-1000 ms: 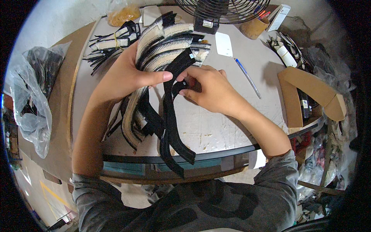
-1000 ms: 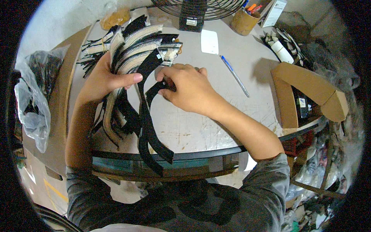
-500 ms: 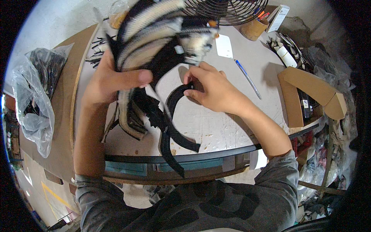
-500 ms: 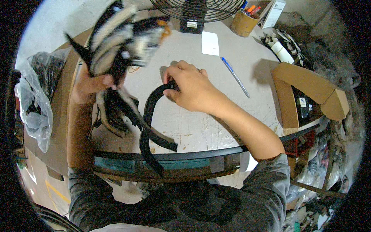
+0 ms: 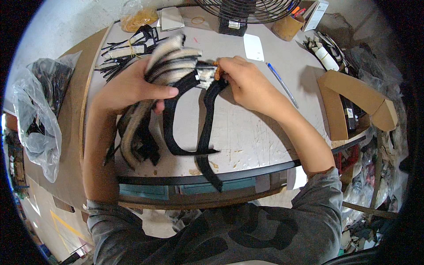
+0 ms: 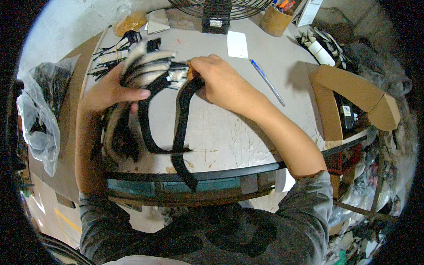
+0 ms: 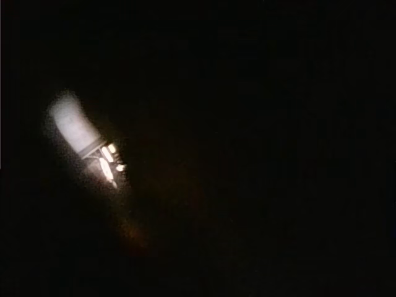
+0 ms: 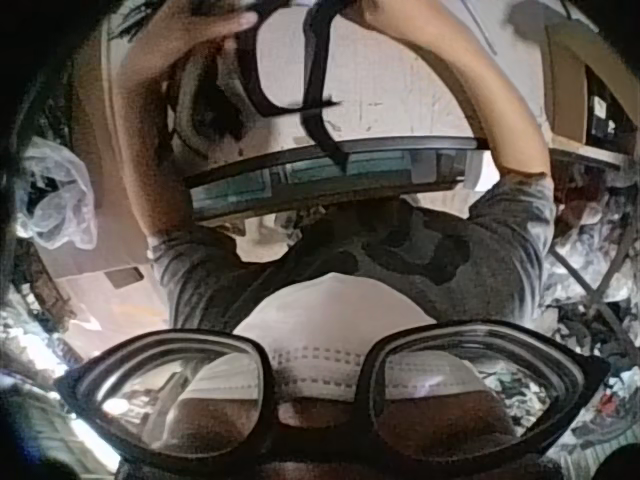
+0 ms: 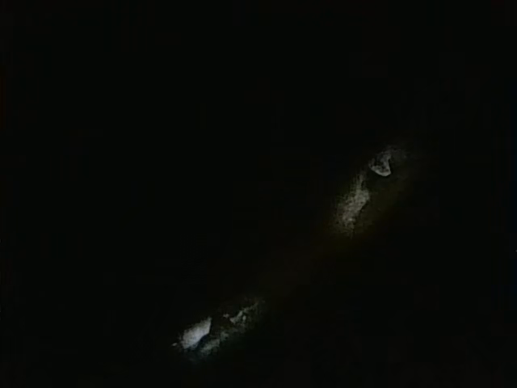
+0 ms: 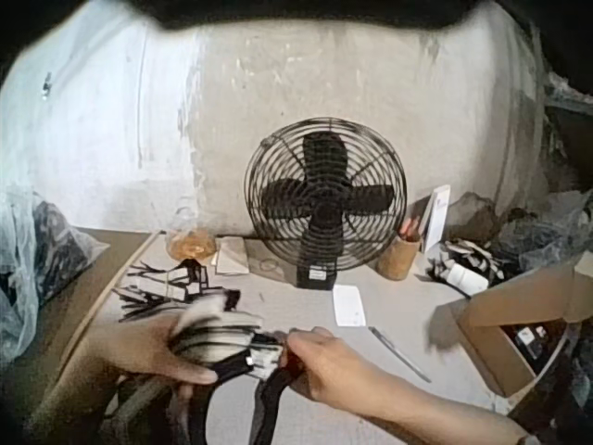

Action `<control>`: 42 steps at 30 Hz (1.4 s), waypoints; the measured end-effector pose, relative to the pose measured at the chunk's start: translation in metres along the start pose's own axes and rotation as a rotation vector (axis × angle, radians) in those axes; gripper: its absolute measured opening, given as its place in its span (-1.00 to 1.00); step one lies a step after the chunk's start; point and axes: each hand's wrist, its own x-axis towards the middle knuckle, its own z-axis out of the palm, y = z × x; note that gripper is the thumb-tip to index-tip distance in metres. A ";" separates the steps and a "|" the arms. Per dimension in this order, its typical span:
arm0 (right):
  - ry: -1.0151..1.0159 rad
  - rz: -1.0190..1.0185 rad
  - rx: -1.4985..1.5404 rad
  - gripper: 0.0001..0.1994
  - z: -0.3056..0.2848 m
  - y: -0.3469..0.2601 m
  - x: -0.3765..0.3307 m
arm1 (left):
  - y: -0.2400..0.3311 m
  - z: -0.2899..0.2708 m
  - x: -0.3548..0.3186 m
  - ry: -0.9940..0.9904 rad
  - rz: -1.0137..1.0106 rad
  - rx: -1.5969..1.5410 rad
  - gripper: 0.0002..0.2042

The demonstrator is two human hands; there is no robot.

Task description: The person unpacks a plastic bag of zippers on a cluttered table, removes a rubber band, and separates the zippers into individual pieces. They then lay the zippers out on the table in a row.

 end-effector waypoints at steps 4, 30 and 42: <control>0.127 0.107 -0.224 -0.81 -0.002 -0.012 -0.004 | -0.020 0.007 0.021 0.075 -0.077 0.062 -0.57; -0.468 -0.066 -0.072 -0.43 -0.002 -0.093 -0.038 | -0.038 0.002 0.027 0.241 -0.031 0.139 -0.58; -0.439 -0.108 -0.169 -0.41 -0.007 -0.087 -0.036 | -0.009 -0.028 0.002 0.360 0.084 -0.177 -0.78</control>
